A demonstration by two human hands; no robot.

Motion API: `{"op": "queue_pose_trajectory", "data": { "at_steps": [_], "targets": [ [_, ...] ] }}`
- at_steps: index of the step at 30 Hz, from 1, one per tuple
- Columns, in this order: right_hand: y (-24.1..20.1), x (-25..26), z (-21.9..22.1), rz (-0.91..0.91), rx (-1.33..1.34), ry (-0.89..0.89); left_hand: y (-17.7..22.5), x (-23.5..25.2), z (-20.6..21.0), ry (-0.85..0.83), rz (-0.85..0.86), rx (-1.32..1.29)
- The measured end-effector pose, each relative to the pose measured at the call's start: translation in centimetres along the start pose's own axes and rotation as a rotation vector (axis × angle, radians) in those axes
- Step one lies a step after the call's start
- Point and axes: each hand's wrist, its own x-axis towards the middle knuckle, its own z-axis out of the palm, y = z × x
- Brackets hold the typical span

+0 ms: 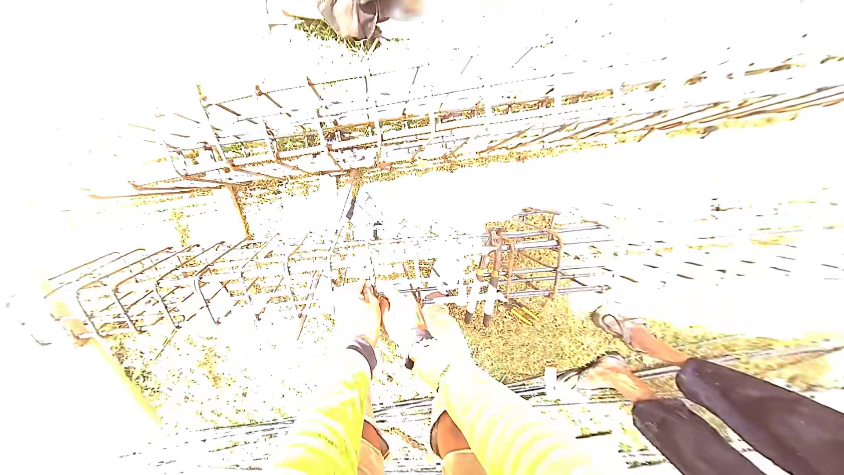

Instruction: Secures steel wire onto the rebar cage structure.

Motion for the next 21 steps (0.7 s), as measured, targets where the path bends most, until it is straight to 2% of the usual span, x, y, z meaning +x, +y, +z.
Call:
{"op": "queue_pose_trajectory", "data": {
  "at_steps": [1, 3, 8, 11, 12, 13, 14, 15, 18, 21],
  "targets": [
    [1.8, 1.6, 2.3, -0.075, 0.000, 0.163, -0.2, 0.1, 0.3, 0.032, 0.012, 0.023],
    [3.7, 3.8, 3.9, -0.152, 0.013, 0.260, -0.8, 0.3, 0.8, 0.055, 0.043, 0.043],
    [4.1, 4.3, 3.3, -0.209, -0.009, 0.204, -1.3, -0.1, -0.4, 0.041, 0.156, 0.170],
    [2.2, -0.4, -0.7, -0.052, 0.128, -0.079, -0.5, 0.3, -1.3, 0.007, 0.142, 0.249],
    [2.1, -1.0, -1.5, -0.056, 0.136, -0.121, -0.1, 0.2, -1.6, -0.006, 0.136, 0.267],
    [2.6, -0.4, -1.1, -0.118, 0.106, -0.080, 0.0, 0.2, -1.8, -0.014, 0.133, 0.273],
    [3.4, 1.4, 0.6, -0.226, 0.072, 0.071, -0.1, 0.2, -1.8, -0.014, 0.138, 0.268],
    [3.7, 2.7, 1.3, -0.279, 0.070, 0.101, -0.4, 0.3, -1.6, -0.017, 0.143, 0.245],
    [3.6, 2.8, 0.8, -0.250, 0.175, -0.017, -1.1, 0.9, -0.7, -0.041, 0.200, 0.145],
    [4.6, 3.3, 1.9, -0.220, 0.174, 0.052, -1.0, 1.0, -0.8, -0.102, 0.143, 0.032]
  ]
}}
